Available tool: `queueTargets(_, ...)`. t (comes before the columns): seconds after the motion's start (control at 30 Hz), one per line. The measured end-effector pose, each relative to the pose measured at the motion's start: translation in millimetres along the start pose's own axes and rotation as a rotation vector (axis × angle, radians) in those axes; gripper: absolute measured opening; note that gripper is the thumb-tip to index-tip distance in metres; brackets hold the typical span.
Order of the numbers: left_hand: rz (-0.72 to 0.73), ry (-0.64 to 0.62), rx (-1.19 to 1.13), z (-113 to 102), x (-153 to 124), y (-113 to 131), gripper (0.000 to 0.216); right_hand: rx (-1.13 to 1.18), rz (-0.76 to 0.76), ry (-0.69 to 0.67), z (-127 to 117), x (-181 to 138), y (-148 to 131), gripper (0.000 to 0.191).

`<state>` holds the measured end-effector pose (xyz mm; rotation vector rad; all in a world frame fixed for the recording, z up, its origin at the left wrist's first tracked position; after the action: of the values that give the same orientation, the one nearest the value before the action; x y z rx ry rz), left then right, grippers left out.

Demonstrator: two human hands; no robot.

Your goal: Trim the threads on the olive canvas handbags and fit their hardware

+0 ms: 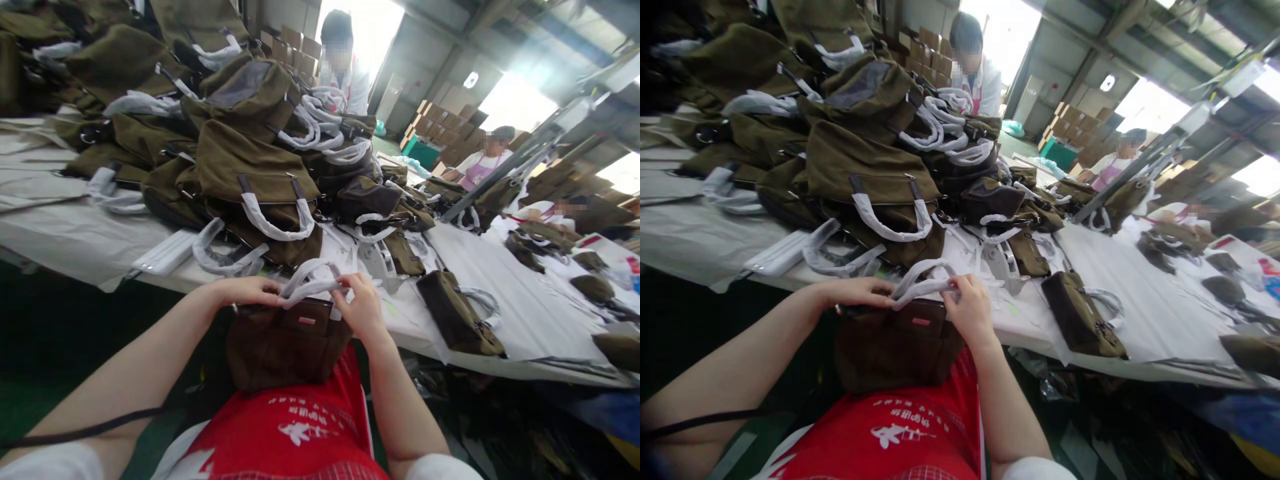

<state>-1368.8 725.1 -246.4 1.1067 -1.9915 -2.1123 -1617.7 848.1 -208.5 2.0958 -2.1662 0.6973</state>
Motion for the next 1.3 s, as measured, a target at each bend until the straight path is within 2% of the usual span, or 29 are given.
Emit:
queueTargets(0.07, -0.018, -0.072, 0.105, 2, 9, 3, 0.060, 0.090, -0.029, -0.051, -9, 2, 0, 0.013)
queueTargets(0.13, -0.025, -0.115, 0.078, 5, 15, 1, 0.060, 0.202, -0.042, -0.097, -17, 6, 5, 0.018)
queueTargets(0.23, -0.043, -0.072, 0.015, 6, 16, -6, 0.064, 0.377, -0.011, -0.227, -21, 12, 16, 0.030)
queueTargets(0.27, -0.061, -0.033, 0.007, 6, 15, -8, 0.066, 0.430, 0.011, -0.346, -20, 14, 19, 0.040)
queueTargets(0.33, -0.074, 0.025, 0.001, 7, 12, -10, 0.069, 0.463, 0.042, -0.681, -12, 15, 19, 0.057)
queueTargets(0.37, -0.063, 0.040, 0.000, 8, 10, -9, 0.070, 0.418, 0.046, -0.811, -8, 15, 16, 0.056)
queueTargets(0.4, -0.048, 0.043, 0.004, 9, 7, -7, 0.071, 0.334, 0.033, -0.862, -5, 16, 12, 0.048)
queueTargets(0.43, -0.032, 0.034, 0.020, 11, 4, -4, 0.071, 0.235, -0.005, -0.824, -3, 17, 6, 0.036)
queueTargets(0.47, -0.026, 0.015, 0.050, 13, 1, 0, 0.069, 0.149, -0.064, -0.720, -1, 18, -1, 0.028)
queueTargets(0.53, -0.043, -0.001, 0.144, 15, -5, 4, 0.062, 0.054, -0.220, -0.512, 3, 16, -23, 0.038)
queueTargets(0.57, -0.040, 0.016, 0.196, 16, -8, 5, 0.058, 0.037, -0.309, -0.476, 7, 12, -35, 0.042)
queueTargets(0.6, -0.024, 0.054, 0.244, 15, -10, 4, 0.054, 0.027, -0.393, -0.481, 11, 6, -47, 0.039)
queueTargets(0.67, 0.022, 0.189, 0.310, 11, -13, -2, 0.050, 0.018, -0.558, -0.550, 22, -11, -72, 0.020)
queueTargets(0.77, 0.012, 0.421, 0.286, 4, -19, -25, 0.049, 0.053, -0.842, -0.595, 37, -39, -104, 0.021)
queueTargets(0.83, -0.012, 0.523, 0.149, 3, -24, -42, 0.047, 0.110, -0.921, -0.635, 45, -50, -116, 0.021)
queueTargets(0.87, -0.006, 0.552, 0.035, 3, -28, -49, 0.047, 0.148, -0.891, -0.666, 49, -52, -118, 0.020)
queueTargets(0.93, 0.010, 0.559, -0.250, 7, -35, -59, 0.047, 0.249, -0.731, -0.707, 56, -47, -118, 0.022)
queueTargets(1.0, 0.019, 0.519, -0.512, 14, -41, -61, 0.050, 0.302, -0.492, -0.649, 63, -35, -113, 0.024)
queueTargets(1.07, 0.029, 0.473, -0.677, 22, -45, -60, 0.054, 0.259, -0.286, -0.618, 72, -23, -109, 0.027)
queueTargets(1.13, 0.051, 0.485, -0.712, 30, -46, -57, 0.056, 0.190, -0.228, -0.752, 83, -18, -110, 0.030)
queueTargets(1.23, 0.115, 0.609, -0.611, 39, -43, -55, 0.053, 0.249, -0.353, -1.080, 100, -24, -119, 0.024)
queueTargets(1.27, 0.143, 0.648, -0.576, 41, -43, -55, 0.051, 0.305, -0.333, -1.138, 104, -27, -121, 0.019)
queueTargets(1.3, 0.166, 0.671, -0.552, 43, -42, -55, 0.050, 0.371, -0.244, -1.166, 107, -30, -122, 0.014)
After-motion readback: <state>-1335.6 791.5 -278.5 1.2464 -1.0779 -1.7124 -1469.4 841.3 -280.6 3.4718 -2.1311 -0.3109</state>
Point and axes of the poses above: each hand's wrist, its own x-axis towards the middle knuckle, its own z-axis out of the palm, y = z × x, the point moved 2 cm from there along x, towards the middle knuckle, and after that the axes turned 15 degrees about -x, right-handed, at the moved point
